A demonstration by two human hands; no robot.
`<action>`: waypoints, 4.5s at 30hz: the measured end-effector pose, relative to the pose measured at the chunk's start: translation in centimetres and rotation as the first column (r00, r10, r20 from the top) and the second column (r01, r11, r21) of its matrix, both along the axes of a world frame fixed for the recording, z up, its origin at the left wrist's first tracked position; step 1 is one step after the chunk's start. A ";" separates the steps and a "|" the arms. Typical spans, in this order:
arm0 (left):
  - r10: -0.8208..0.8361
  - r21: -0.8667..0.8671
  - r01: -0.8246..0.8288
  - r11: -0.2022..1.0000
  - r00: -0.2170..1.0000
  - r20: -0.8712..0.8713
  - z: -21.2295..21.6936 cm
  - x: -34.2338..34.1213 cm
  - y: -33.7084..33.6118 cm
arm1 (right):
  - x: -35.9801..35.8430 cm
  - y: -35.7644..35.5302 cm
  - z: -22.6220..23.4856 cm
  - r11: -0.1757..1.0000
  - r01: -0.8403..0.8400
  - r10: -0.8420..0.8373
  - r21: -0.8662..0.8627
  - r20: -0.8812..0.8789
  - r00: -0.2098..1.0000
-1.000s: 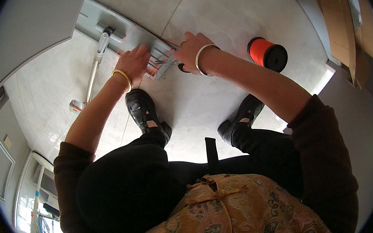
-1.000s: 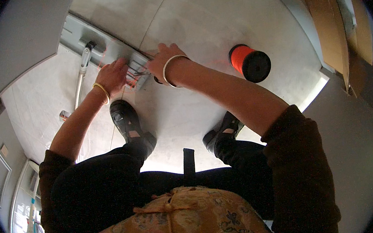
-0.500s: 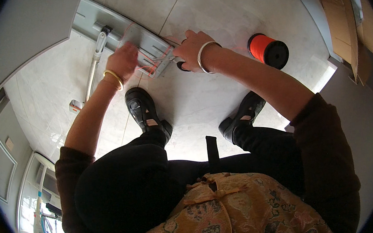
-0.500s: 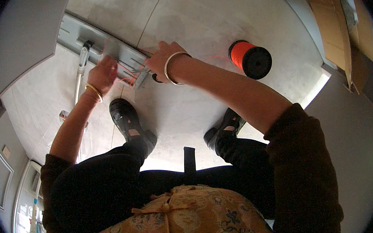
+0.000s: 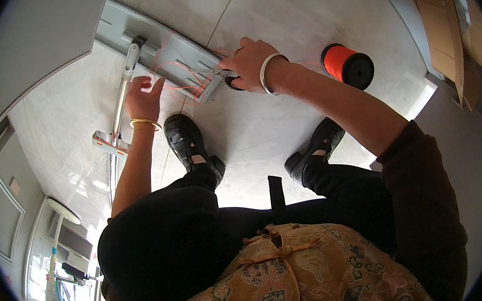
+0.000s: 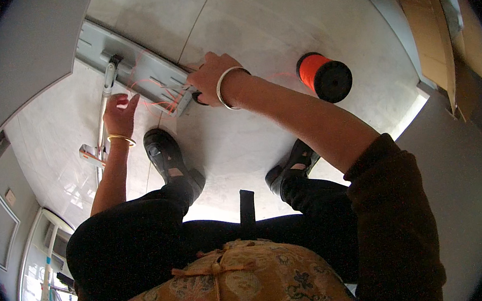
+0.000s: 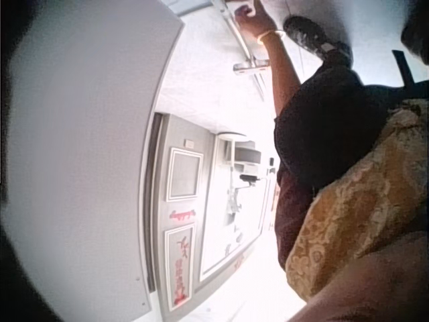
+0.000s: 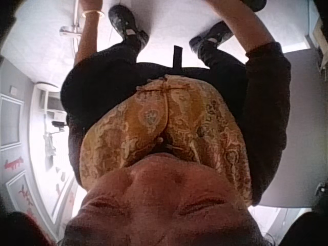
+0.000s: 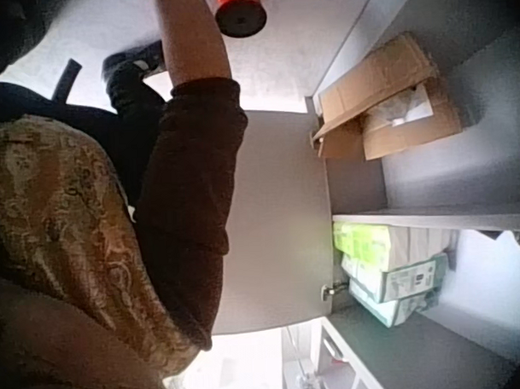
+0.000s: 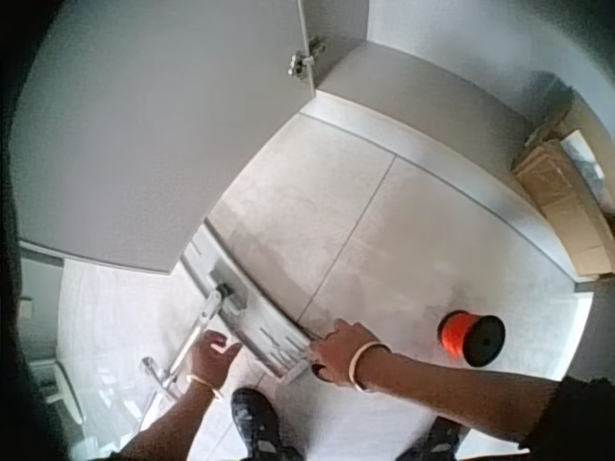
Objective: The person attaches a red string to a mop head, then retrieves a red mop pad from a cabinet and places it on the mop head. The person then closes the cabinet and holds the assembled mop.
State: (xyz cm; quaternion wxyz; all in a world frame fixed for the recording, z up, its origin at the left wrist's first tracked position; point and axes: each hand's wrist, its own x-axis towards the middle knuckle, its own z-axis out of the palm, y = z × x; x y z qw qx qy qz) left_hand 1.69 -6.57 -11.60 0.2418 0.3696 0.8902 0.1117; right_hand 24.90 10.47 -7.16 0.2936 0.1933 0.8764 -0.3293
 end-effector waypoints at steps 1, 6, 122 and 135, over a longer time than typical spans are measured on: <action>-0.093 0.096 0.094 0.991 0.996 -0.014 0.2 0.5 0.3 | 0.0 0.0 0.0 1.000 -0.005 0.005 -0.005 0.006 1.000; -0.476 0.038 0.485 0.873 0.868 -0.144 0.8 1.1 3.1 | 0.1 -0.1 0.4 1.000 -0.022 0.023 -0.022 0.039 0.999; 0.009 0.470 -0.374 0.800 0.790 0.613 18.0 -5.8 9.2 | 10.8 14.6 5.8 0.907 0.341 -0.315 0.248 -0.140 0.939; -0.134 -0.102 0.326 0.940 0.627 0.767 20.2 -3.8 6.0 | 16.7 14.5 -1.7 0.873 0.350 -0.414 0.339 0.135 0.900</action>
